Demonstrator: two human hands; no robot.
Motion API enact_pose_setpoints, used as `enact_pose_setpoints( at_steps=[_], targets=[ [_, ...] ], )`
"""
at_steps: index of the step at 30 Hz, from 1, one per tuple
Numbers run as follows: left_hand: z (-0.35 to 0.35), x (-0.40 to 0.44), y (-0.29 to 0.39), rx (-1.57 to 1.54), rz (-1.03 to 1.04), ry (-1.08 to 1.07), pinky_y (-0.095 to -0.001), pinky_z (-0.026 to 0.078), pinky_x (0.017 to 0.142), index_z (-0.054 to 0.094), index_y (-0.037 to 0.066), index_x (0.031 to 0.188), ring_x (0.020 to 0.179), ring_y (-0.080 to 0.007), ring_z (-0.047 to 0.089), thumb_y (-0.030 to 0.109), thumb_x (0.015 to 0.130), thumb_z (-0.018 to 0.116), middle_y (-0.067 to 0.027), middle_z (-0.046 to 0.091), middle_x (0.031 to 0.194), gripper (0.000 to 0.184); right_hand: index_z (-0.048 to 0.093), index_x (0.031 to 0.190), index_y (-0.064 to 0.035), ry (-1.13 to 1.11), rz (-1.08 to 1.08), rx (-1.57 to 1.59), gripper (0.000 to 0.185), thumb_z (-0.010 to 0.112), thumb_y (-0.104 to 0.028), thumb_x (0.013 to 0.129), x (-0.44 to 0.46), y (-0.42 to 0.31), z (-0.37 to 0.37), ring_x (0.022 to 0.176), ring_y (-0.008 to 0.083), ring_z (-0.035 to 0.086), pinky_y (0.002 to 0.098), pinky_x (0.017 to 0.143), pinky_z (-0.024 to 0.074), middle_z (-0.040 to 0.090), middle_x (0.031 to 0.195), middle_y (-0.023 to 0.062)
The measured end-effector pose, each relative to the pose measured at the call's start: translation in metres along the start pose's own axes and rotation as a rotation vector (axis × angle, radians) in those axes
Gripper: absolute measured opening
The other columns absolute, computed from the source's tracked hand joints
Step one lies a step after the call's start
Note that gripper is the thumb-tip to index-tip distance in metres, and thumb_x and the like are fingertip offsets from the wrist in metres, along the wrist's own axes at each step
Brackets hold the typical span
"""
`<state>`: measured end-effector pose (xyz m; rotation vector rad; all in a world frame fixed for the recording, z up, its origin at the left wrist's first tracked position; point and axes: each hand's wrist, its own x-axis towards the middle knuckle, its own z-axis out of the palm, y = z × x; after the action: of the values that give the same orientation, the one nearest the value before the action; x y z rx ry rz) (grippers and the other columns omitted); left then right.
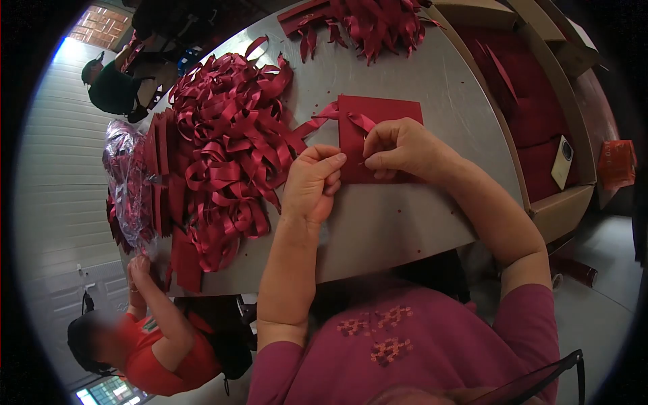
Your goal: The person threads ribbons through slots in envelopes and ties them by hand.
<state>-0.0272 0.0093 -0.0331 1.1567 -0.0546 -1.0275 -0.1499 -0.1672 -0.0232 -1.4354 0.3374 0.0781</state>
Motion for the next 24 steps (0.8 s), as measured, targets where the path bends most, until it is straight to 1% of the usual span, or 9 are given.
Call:
enact_pose_setpoints(
  at_steps=[6,12,15,19,21,24],
  targets=[
    [-0.0008,-0.0004,-0.0013,-0.004,0.016,-0.066,-0.019,0.032,0.044,0.059,0.005,0.092,0.052,-0.0049,0.046,-0.004,0.084,0.069,0.0009,0.057,0.073,0.016,0.065,0.09,-0.0009,-0.01,0.011,0.006,0.008,0.069,-0.006,0.084,-0.0004,-0.0001,-0.0024,0.068,0.0103,0.065,0.0232,0.06,0.0547,0.066,0.079,0.0038],
    [-0.0005,0.0014,-0.0051,0.001,0.026,-0.06,-0.0188,0.032,0.044,0.058,0.005,0.095,0.05,-0.005,0.045,-0.006,0.083,0.068,0.0009,0.057,0.074,0.019,0.066,0.09,-0.0003,-0.017,0.014,-0.052,0.009,0.067,-0.007,0.084,-0.0038,-0.0074,-0.0048,0.068,0.0114,0.066,0.0242,0.062,0.0558,0.066,0.079,0.0051],
    [-0.0007,0.0022,-0.0061,-0.021,0.008,-0.095,-0.0188,0.031,0.044,0.058,0.006,0.095,0.05,-0.0047,0.044,-0.007,0.083,0.067,0.001,0.056,0.073,0.02,0.066,0.088,-0.0008,-0.017,0.02,-0.063,0.008,0.067,-0.008,0.084,-0.0033,-0.0065,-0.0059,0.066,0.011,0.065,0.024,0.061,0.0548,0.066,0.076,0.0041],
    [-0.0021,0.0017,-0.0052,-0.047,-0.01,-0.138,-0.0187,0.031,0.044,0.058,0.006,0.095,0.049,-0.0042,0.043,-0.007,0.083,0.066,0.001,0.056,0.073,0.02,0.065,0.086,-0.0018,-0.017,0.026,-0.053,0.009,0.068,-0.009,0.084,-0.0022,-0.0059,-0.0071,0.06,0.0095,0.061,0.0231,0.056,0.0512,0.064,0.073,0.0026],
    [-0.0028,0.0016,-0.0053,-0.07,-0.006,-0.216,-0.0186,0.031,0.044,0.058,0.007,0.095,0.048,-0.0038,0.042,-0.007,0.083,0.066,0.0014,0.056,0.073,0.02,0.065,0.086,-0.0022,-0.016,0.046,-0.066,0.009,0.068,-0.01,0.084,-0.0027,-0.0066,-0.0072,0.059,0.0089,0.059,0.0229,0.055,0.0501,0.063,0.072,0.0021],
    [-0.0026,0.001,-0.0039,-0.073,-0.014,-0.229,-0.0186,0.031,0.045,0.058,0.007,0.095,0.048,-0.0038,0.042,-0.007,0.084,0.066,0.0016,0.057,0.073,0.02,0.064,0.086,-0.0019,-0.024,-0.001,-0.099,0.009,0.068,-0.01,0.085,-0.0025,-0.0045,-0.0068,0.058,0.0086,0.057,0.0233,0.053,0.0488,0.062,0.071,0.0021]
  ],
)
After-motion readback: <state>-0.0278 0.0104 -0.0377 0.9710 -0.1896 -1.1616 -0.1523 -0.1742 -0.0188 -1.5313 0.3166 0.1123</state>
